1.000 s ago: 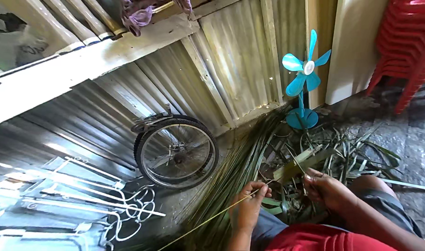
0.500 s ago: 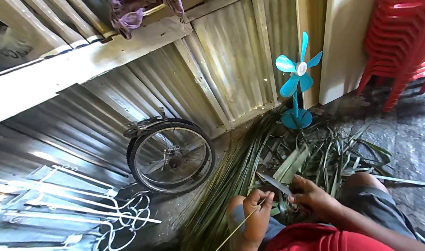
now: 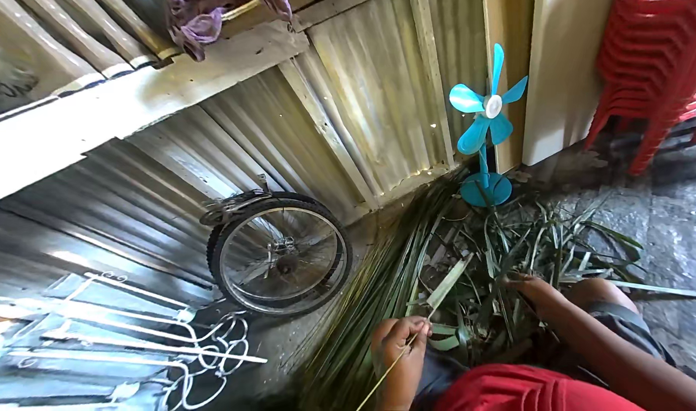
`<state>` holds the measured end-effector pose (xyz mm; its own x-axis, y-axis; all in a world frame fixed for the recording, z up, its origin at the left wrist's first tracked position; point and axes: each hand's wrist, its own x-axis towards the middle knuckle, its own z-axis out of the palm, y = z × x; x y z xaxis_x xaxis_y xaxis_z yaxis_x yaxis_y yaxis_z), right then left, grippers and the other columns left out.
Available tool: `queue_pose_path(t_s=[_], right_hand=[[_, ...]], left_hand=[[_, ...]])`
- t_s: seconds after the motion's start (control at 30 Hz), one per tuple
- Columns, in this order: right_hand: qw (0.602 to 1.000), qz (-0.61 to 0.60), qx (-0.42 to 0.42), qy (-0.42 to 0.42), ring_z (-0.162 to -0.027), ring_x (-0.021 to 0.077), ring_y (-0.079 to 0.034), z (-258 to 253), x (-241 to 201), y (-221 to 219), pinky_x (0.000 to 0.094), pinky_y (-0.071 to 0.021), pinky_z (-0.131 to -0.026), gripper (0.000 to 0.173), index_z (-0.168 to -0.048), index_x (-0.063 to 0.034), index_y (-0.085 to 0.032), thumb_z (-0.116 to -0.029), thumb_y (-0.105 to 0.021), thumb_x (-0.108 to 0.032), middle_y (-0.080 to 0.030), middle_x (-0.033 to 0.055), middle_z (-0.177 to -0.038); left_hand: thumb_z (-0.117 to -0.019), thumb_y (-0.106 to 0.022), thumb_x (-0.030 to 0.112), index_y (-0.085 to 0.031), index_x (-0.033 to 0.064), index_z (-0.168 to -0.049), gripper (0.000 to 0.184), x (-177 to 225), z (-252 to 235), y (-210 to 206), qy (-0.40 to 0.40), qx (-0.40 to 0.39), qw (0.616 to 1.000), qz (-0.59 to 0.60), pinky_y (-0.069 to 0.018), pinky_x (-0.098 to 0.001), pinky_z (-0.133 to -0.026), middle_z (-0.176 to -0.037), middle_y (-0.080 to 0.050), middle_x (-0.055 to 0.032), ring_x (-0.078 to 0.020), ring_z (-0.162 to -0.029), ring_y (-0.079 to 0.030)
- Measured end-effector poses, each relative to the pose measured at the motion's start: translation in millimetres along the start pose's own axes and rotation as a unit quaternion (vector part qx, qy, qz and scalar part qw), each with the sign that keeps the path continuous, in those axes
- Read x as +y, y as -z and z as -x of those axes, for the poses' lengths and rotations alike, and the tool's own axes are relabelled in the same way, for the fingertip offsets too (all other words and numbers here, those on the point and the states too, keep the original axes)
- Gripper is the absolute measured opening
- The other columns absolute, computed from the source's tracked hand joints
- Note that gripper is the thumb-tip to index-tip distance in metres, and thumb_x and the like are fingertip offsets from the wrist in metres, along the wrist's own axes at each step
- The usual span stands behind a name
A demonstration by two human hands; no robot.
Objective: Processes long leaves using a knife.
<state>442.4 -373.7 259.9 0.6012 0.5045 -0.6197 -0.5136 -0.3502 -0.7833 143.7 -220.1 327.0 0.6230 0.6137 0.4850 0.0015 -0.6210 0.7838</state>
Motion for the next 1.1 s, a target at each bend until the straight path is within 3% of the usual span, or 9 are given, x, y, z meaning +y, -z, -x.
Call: queue_pose_path(t_s=[0.1, 0.2, 0.37, 0.5, 0.63, 0.8, 0.97, 1.1], right_hand=[[1.000, -0.020, -0.012, 0.016, -0.061, 0.0150, -0.048, 26.7, -6.8, -12.5, 0.0327, -0.0416, -0.051, 0.040, -0.133, -0.0101, -0.063, -0.0967, -0.072, -0.023, -0.060, 0.0093, -0.090], [0.989, -0.004, -0.130, 0.073, -0.055, 0.0107, -0.047, 66.7, -24.7, -20.1, 0.0282, -0.0412, -0.047, 0.047, -0.143, -0.0123, -0.056, -0.0979, -0.069, -0.017, -0.061, 0.0064, -0.088], [0.943, 0.012, -0.323, 0.079, -0.049, 0.0063, -0.043, 107.9, -35.8, -38.7, 0.0239, -0.0399, -0.045, 0.051, -0.147, -0.0158, -0.053, -0.0978, -0.065, -0.016, -0.058, 0.0001, -0.077], [0.927, -0.053, -0.369, 0.034, -0.049, 0.0066, -0.045, 109.6, -31.8, -45.9, 0.0234, -0.0417, -0.045, 0.053, -0.150, -0.0170, -0.051, -0.0981, -0.064, -0.016, -0.056, -0.0001, -0.075], [0.921, -0.111, -0.372, 0.008, -0.049, 0.0063, -0.045, 108.8, -30.1, -45.9, 0.0228, -0.0401, -0.044, 0.051, -0.148, -0.0162, -0.052, -0.0977, -0.060, -0.015, -0.054, -0.0014, -0.070], [0.938, -0.145, -0.314, 0.031, -0.048, 0.0065, -0.045, 98.6, -35.3, -45.4, 0.0235, -0.0403, -0.043, 0.056, -0.153, -0.0148, -0.043, -0.0992, -0.060, -0.013, -0.054, -0.0004, -0.072], [0.949, -0.129, -0.287, 0.029, -0.047, 0.0065, -0.043, 87.9, -37.6, -47.6, 0.0229, -0.0385, -0.042, 0.054, -0.151, -0.0134, -0.046, -0.0993, -0.060, -0.009, -0.054, 0.0004, -0.072], [0.973, -0.154, -0.170, 0.012, -0.054, 0.0104, -0.048, 52.7, -33.3, -37.3, 0.0271, -0.0409, -0.045, 0.048, -0.146, -0.0169, -0.053, -0.0993, -0.062, -0.011, -0.061, 0.0049, -0.084]], left_hand=[[-0.0898, -0.074, 0.005, -0.077, 0.0084, -0.092, 0.005, -5.4, -7.4, -5.1, -0.039, -0.017, 0.996, -0.077, -0.0622, -0.0301, -0.091, -0.104, -0.077, -0.0013, -0.0114, -0.098, -0.074], [-0.0949, -0.069, 0.012, -0.077, 0.0091, -0.093, 0.009, 3.8, -18.8, -9.4, -0.075, -0.073, 0.979, -0.175, -0.0583, -0.0256, -0.097, -0.112, -0.076, -0.0003, -0.0073, -0.106, -0.071], [-0.0908, -0.066, 0.002, -0.076, 0.0010, -0.092, 0.011, 23.7, -42.2, -17.6, -0.178, -0.160, 0.942, -0.235, -0.0585, -0.0359, -0.096, -0.109, -0.074, -0.0159, -0.0258, -0.106, -0.073], [-0.0865, -0.066, -0.001, -0.074, 0.0064, -0.091, 0.011, 26.8, -46.8, -26.2, -0.271, -0.162, 0.917, -0.244, -0.0586, -0.0365, -0.096, -0.107, -0.073, -0.0130, -0.0264, -0.106, -0.072], [-0.0874, -0.067, 0.001, -0.074, 0.0079, -0.094, 0.012, 31.5, -44.9, -27.8, -0.316, -0.161, 0.897, -0.263, -0.0575, -0.0336, -0.097, -0.110, -0.074, -0.0104, -0.0242, -0.110, -0.071], [-0.0916, -0.063, 0.002, -0.074, 0.0051, -0.098, 0.013, 35.2, -40.3, -27.3, -0.304, -0.146, 0.916, -0.215, -0.0552, -0.0308, -0.102, -0.113, -0.074, -0.0108, -0.0210, -0.115, -0.069], [-0.0937, -0.064, 0.005, -0.076, 0.0063, -0.096, 0.012, 35.4, -33.6, -19.7, -0.289, -0.134, 0.922, -0.219, -0.0538, -0.0283, -0.104, -0.113, -0.075, -0.0076, -0.0175, -0.116, -0.069], [-0.0965, -0.065, 0.009, -0.074, 0.0083, -0.096, 0.009, 44.1, -26.2, -2.7, -0.303, -0.127, 0.922, -0.206, -0.0551, -0.0259, -0.102, -0.114, -0.075, -0.0049, -0.0133, -0.115, -0.069]])
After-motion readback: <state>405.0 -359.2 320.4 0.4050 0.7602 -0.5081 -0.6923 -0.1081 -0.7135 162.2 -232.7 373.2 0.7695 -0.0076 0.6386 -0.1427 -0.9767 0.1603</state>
